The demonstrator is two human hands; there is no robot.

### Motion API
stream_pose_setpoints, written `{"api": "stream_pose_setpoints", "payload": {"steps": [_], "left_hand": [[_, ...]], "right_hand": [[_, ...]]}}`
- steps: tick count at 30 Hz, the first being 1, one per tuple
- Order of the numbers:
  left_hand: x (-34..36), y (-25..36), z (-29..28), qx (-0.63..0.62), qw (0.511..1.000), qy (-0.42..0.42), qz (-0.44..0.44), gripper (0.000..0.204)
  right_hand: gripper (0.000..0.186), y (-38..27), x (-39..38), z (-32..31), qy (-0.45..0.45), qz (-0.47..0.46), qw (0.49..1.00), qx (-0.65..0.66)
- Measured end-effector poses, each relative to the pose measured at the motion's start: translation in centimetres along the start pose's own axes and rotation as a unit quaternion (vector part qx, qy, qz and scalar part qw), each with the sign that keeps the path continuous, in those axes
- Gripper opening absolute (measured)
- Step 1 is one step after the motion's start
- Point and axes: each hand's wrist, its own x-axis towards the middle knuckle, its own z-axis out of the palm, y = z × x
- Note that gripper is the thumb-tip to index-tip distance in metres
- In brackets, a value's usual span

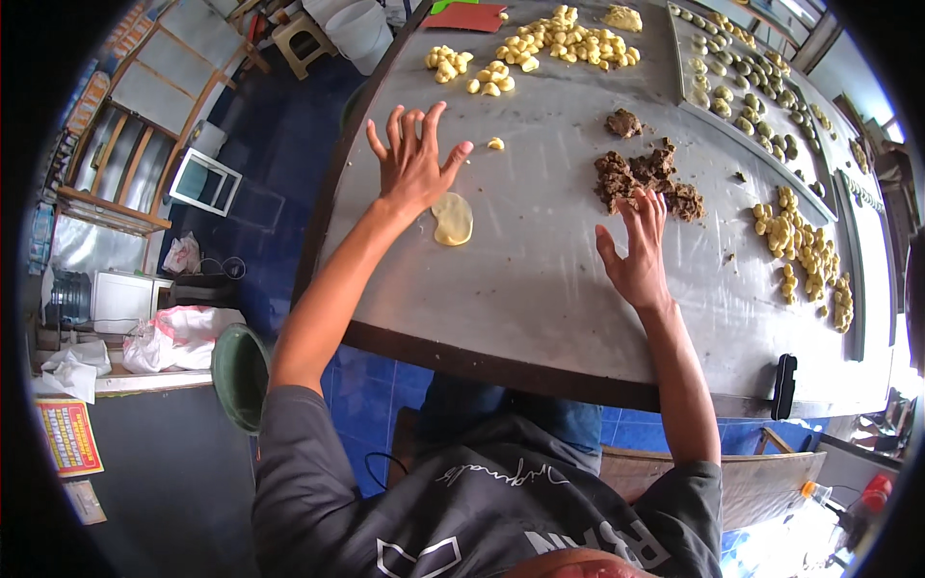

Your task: The person flattens a piece of dough by hand on a metal table, places a portion of chocolate filling onto it, and then carefully folds the edges over to enclose the filling.

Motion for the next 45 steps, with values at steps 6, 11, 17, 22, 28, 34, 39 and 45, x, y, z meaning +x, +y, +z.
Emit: {"api": "stream_pose_setpoints", "payload": {"steps": [6, 11, 17, 22, 28, 34, 39, 45], "left_hand": [[-0.2, -0.2, -0.5, 0.013, 1.000, 0.012, 0.021, 0.071], [-1.6, 1.7, -0.4, -0.023, 1.000, 0.002, 0.022, 0.070], [-1.9, 0.6, -1.1, -0.001, 0.998, -0.019, 0.061, 0.069], [-1.0, 1.2, -2.0, -0.008, 1.000, 0.008, 0.029, 0.069], [-2.9, 1.8, -1.2, -0.030, 0.999, -0.022, 0.020, 0.069], [-1.6, 1.6, -2.2, -0.002, 1.000, -0.002, 0.026, 0.068], [-2.4, 3.3, -1.5, -0.033, 0.999, -0.003, 0.030, 0.068], [-3.0, 1.3, -1.6, -0.002, 0.999, -0.022, 0.032, 0.066]], "right_hand": [[0.045, 0.0, -0.1, 0.1, -0.006, -0.001, 1.000, 0.000], [0.045, -0.1, -0.2, 0.0, -0.007, 0.009, 1.000, -0.004], [0.045, 0.1, -0.1, -0.2, 0.013, 0.003, 1.000, 0.002], [0.045, -0.5, -0.1, -0.4, 0.006, 0.005, 1.000, 0.011], [0.045, 0.1, -0.6, -0.9, 0.020, 0.001, 1.000, -0.004], [0.047, -0.1, -0.5, -0.9, 0.023, -0.001, 1.000, 0.007], [0.047, 0.2, -0.5, -1.1, 0.022, -0.002, 1.000, -0.003], [0.046, -0.1, -0.5, -1.0, 0.031, 0.010, 0.999, 0.005]]}}
